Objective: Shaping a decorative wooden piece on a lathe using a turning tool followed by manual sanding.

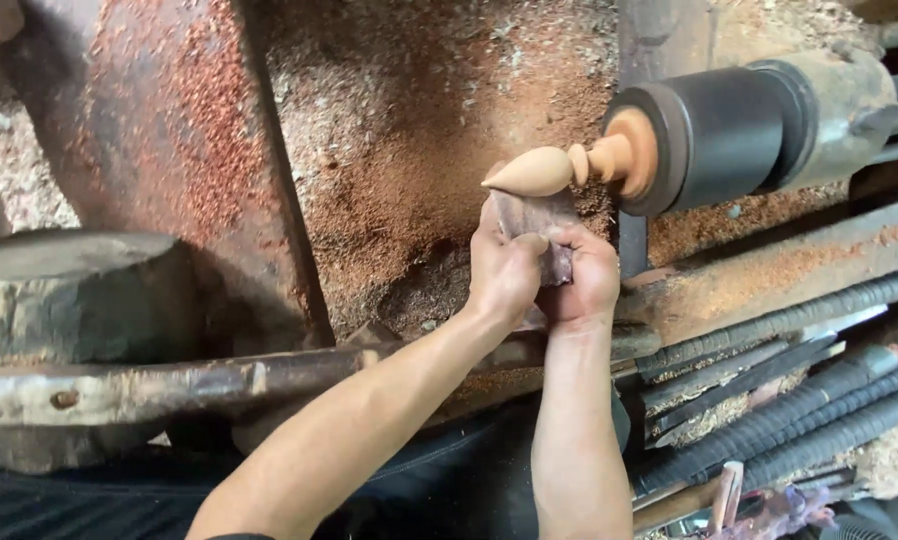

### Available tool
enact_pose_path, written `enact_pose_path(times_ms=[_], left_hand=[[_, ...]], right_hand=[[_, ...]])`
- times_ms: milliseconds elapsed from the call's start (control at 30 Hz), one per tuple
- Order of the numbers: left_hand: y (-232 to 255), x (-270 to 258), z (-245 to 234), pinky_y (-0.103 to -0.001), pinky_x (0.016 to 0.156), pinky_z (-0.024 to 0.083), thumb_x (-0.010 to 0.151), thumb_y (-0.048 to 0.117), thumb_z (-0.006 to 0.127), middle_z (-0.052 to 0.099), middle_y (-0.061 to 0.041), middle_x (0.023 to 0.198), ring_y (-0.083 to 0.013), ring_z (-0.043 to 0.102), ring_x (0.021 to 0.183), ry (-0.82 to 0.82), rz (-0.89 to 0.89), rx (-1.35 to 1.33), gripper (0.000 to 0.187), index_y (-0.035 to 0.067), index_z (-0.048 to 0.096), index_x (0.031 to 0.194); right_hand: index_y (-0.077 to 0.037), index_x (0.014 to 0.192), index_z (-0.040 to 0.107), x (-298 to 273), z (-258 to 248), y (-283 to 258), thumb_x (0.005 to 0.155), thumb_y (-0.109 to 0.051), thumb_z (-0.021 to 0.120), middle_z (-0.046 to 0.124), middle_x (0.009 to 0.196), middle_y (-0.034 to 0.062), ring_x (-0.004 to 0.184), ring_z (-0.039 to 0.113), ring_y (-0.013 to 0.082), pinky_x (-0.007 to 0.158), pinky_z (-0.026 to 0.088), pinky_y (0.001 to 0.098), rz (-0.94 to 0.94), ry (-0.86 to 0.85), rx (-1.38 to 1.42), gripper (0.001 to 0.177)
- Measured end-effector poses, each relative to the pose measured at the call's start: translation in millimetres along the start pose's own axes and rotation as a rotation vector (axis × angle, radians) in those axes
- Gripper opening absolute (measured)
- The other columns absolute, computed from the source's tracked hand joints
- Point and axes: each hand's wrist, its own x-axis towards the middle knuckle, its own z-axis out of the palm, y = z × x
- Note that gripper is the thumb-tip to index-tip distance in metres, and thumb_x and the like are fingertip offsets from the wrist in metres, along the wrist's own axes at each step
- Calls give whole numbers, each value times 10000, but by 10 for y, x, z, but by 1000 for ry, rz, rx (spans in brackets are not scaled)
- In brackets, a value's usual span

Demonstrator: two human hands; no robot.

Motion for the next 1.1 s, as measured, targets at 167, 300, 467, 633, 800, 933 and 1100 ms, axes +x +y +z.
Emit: enact_pose_path(times_ms=[167, 300, 467, 633, 800, 933, 1100], left_hand=[[100, -100, -16, -450, 907, 494, 732, -66, 539, 621, -127, 962, -270, 609, 1020, 43, 41, -10, 393, -20, 580, 1120], [22, -11, -86, -460, 848, 510, 756, -83, 539, 640, -168, 947, -276, 617, 987, 25, 90, 5, 361, -29, 593, 1109], [42, -28, -70, -464, 815, 519, 779, -105, 532, 639, -186, 948, -279, 621, 975, 25, 148, -33, 346, -63, 581, 1119], [-37, 25, -129, -481, 780, 573, 811, -127, 492, 652, -244, 969, -339, 672, 923, -6, 131, -102, 419, -93, 539, 1226], [-58, 39, -134, -491, 770, 587, 821, -134, 488, 647, -258, 976, -348, 672, 927, -6, 152, -120, 407, -94, 534, 1223], [-306, 158, -202, -509, 755, 606, 844, -140, 484, 645, -274, 982, -369, 683, 902, -12, 183, -140, 402, -100, 522, 1241], [-331, 175, -197, -472, 723, 617, 864, -147, 485, 646, -272, 975, -343, 680, 861, -12, 208, -123, 353, -102, 530, 1210]], right_hand=[[12, 1045, 657, -39, 90, -20, 801, 56, 605, 675, 858, 162, 717, 695, 272, 671, 539, 328, 51, -59, -22, 253], [7, 1106, 627, -12, -10, 20, 840, 26, 630, 663, 877, 150, 758, 693, 274, 698, 563, 357, 34, -86, -51, 266], [36, 1047, 619, 128, -152, 56, 807, 57, 613, 652, 824, 181, 712, 708, 265, 650, 563, 333, 4, -71, -112, 241], [43, 1015, 574, 119, -141, 89, 798, 129, 602, 610, 892, 196, 802, 665, 293, 711, 565, 313, 16, -65, 9, 235], [67, 995, 578, 200, -241, 161, 780, 136, 593, 622, 902, 231, 805, 684, 309, 702, 585, 334, 2, -61, 19, 226], [36, 1011, 552, 386, -467, 236, 789, 139, 606, 606, 928, 214, 827, 667, 306, 704, 593, 319, 0, -46, 26, 250], [42, 980, 545, 94, -92, 189, 768, 140, 605, 597, 888, 196, 807, 660, 301, 689, 592, 332, -20, -59, 3, 241]])
